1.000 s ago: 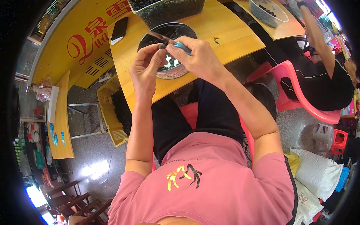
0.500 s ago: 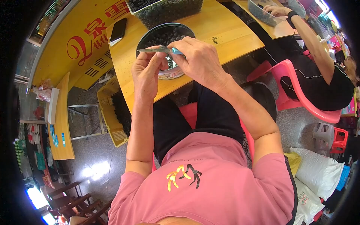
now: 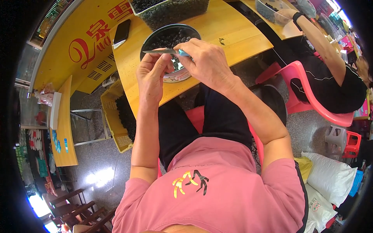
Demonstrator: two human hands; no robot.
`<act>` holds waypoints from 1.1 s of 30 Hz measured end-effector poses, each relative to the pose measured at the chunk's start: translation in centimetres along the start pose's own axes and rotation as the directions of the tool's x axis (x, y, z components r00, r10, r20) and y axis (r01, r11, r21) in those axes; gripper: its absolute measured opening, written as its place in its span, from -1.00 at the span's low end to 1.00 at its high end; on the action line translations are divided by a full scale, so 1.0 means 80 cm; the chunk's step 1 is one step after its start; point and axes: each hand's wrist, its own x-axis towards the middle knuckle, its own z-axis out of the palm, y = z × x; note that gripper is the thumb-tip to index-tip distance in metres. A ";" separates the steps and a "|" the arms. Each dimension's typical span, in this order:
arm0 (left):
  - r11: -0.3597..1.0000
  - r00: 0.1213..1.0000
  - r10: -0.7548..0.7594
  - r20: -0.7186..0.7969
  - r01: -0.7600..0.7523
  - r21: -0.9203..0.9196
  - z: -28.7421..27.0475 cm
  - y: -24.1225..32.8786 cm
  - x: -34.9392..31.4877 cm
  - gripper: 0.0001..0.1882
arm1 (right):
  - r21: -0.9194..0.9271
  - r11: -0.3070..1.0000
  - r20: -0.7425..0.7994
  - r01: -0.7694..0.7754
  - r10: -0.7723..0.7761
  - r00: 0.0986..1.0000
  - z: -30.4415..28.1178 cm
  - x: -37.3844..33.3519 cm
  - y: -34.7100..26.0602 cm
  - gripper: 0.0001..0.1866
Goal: Peeling small dark fruits, possibly betel nuts, using a small hand knife.
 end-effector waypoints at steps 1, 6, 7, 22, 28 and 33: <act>1.000 1.000 0.003 0.008 -0.003 0.007 0.000 0.000 0.000 -0.87 | 0.000 1.000 0.000 0.000 0.000 1.000 0.000 0.000 0.001 -0.82; 1.000 1.000 0.005 0.026 -0.006 0.030 -0.001 0.000 0.000 -0.89 | 0.003 1.000 0.000 -0.010 0.010 1.000 0.000 0.000 0.003 -0.82; 0.999 1.000 0.005 0.019 -0.005 0.033 0.000 0.001 -0.001 -0.90 | 0.002 1.000 -0.002 -0.010 0.010 1.000 0.000 0.001 0.002 -0.82; 0.992 0.983 0.126 0.135 -0.129 0.013 0.020 0.034 -0.030 -0.84 | -0.045 0.998 0.039 -0.042 0.044 0.998 -0.006 0.007 0.009 -0.81; 0.982 0.993 0.120 -0.009 -0.117 0.146 0.013 0.017 -0.027 -0.81 | 0.561 0.691 0.336 -0.455 0.312 0.889 -0.026 0.015 -0.022 -0.71; 0.927 0.954 0.298 0.043 -0.300 0.225 0.016 0.012 -0.026 -0.78 | 0.735 0.498 0.319 -0.460 0.345 0.883 -0.020 0.012 -0.020 -0.74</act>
